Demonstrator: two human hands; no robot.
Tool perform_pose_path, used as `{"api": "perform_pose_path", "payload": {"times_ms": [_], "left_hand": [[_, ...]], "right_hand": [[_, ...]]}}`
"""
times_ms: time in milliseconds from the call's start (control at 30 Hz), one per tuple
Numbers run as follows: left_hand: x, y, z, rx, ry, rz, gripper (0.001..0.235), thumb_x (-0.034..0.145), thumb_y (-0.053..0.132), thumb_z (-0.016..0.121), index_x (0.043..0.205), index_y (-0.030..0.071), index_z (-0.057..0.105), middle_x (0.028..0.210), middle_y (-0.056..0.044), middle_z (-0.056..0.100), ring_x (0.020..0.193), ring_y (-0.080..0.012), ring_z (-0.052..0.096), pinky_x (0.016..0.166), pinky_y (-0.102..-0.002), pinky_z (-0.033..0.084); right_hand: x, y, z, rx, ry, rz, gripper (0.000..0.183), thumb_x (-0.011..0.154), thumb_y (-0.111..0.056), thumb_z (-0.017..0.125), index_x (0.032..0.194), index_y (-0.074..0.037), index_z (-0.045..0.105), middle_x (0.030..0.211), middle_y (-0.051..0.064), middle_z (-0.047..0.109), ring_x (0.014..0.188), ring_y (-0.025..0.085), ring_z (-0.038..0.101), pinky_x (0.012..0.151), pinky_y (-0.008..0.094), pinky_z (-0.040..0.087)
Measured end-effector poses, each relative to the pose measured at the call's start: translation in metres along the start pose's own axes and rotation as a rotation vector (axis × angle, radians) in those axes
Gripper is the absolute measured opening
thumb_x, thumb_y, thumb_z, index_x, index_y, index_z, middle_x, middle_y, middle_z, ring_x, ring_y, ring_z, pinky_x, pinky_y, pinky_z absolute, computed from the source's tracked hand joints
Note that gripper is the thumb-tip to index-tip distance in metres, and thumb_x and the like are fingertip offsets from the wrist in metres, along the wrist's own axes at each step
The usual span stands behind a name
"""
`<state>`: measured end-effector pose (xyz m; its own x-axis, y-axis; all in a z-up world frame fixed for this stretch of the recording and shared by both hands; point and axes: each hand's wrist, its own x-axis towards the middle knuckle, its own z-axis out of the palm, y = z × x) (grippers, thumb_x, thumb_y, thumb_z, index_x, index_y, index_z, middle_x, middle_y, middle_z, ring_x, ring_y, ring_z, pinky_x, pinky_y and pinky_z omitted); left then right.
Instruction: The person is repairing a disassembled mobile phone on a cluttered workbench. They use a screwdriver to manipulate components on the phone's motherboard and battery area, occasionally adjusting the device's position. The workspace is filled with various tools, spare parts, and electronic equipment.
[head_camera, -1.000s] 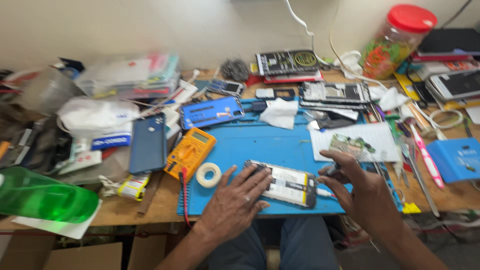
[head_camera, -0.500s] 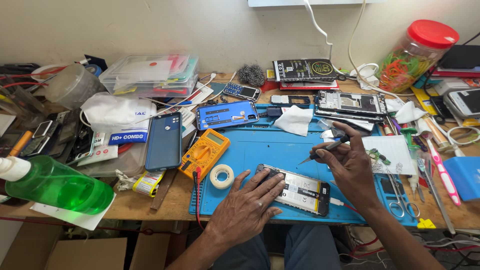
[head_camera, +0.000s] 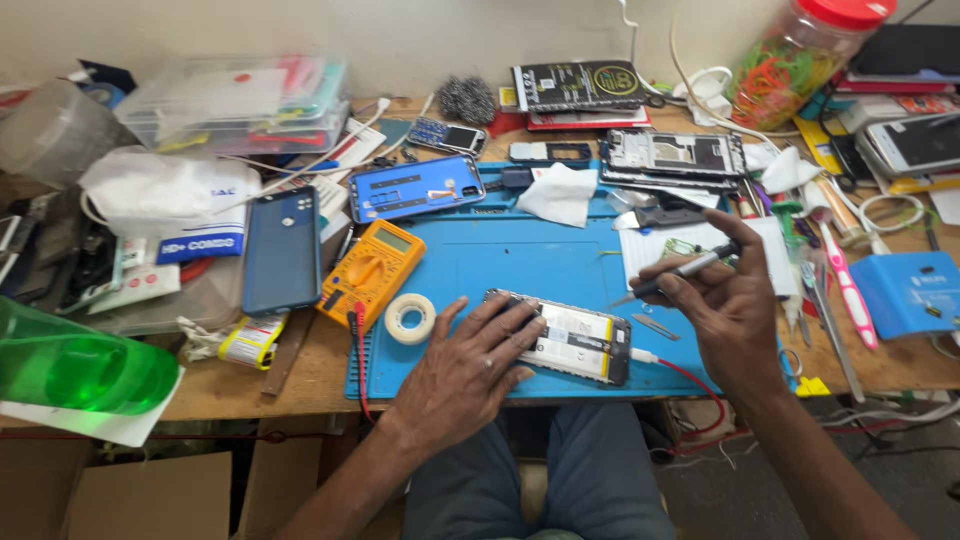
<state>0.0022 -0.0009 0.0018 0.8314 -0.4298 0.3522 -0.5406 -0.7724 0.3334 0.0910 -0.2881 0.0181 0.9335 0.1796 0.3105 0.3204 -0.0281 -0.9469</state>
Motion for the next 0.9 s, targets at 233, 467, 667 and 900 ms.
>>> {"api": "perform_pose_path", "payload": {"times_ms": [233,467,667,900], "left_hand": [[0.014,-0.004,0.006,-0.017,-0.066,-0.034,0.043,0.096,0.024,0.062,0.138,0.023,0.063,0.15,-0.004,0.054,0.143,-0.0267,0.042,0.117,-0.054,0.024],[0.008,0.02,0.017,0.127,0.006,0.1,0.051,0.088,0.011,0.065,0.139,0.02,0.063,0.148,-0.006,0.057,0.141,-0.026,0.046,0.119,-0.05,0.027],[0.005,0.039,0.029,0.042,0.028,0.173,0.044,0.095,0.015,0.066,0.139,0.018,0.063,0.142,-0.005,0.06,0.139,-0.024,0.049,0.116,-0.047,0.031],[0.004,0.042,0.035,0.047,0.04,0.194,0.041,0.096,0.018,0.067,0.137,0.019,0.063,0.137,-0.003,0.061,0.136,-0.0227,0.05,0.115,-0.046,0.032]], "right_hand": [[-0.039,0.02,-0.034,0.191,-0.066,0.003,0.07,0.095,0.006,0.058,0.156,-0.007,0.026,0.109,0.025,0.071,0.103,0.032,0.075,0.091,0.046,0.065],[-0.045,0.025,-0.037,0.035,-0.127,0.015,0.069,0.093,0.004,0.059,0.152,-0.008,0.027,0.106,0.025,0.073,0.099,0.03,0.077,0.086,0.041,0.066],[-0.045,0.023,-0.035,0.015,-0.135,0.015,0.067,0.093,0.003,0.06,0.151,-0.008,0.028,0.106,0.024,0.074,0.096,0.026,0.078,0.082,0.036,0.067],[-0.044,0.024,-0.036,0.022,-0.164,-0.007,0.065,0.094,0.001,0.061,0.15,-0.009,0.029,0.106,0.024,0.075,0.094,0.025,0.078,0.079,0.034,0.068]]}}
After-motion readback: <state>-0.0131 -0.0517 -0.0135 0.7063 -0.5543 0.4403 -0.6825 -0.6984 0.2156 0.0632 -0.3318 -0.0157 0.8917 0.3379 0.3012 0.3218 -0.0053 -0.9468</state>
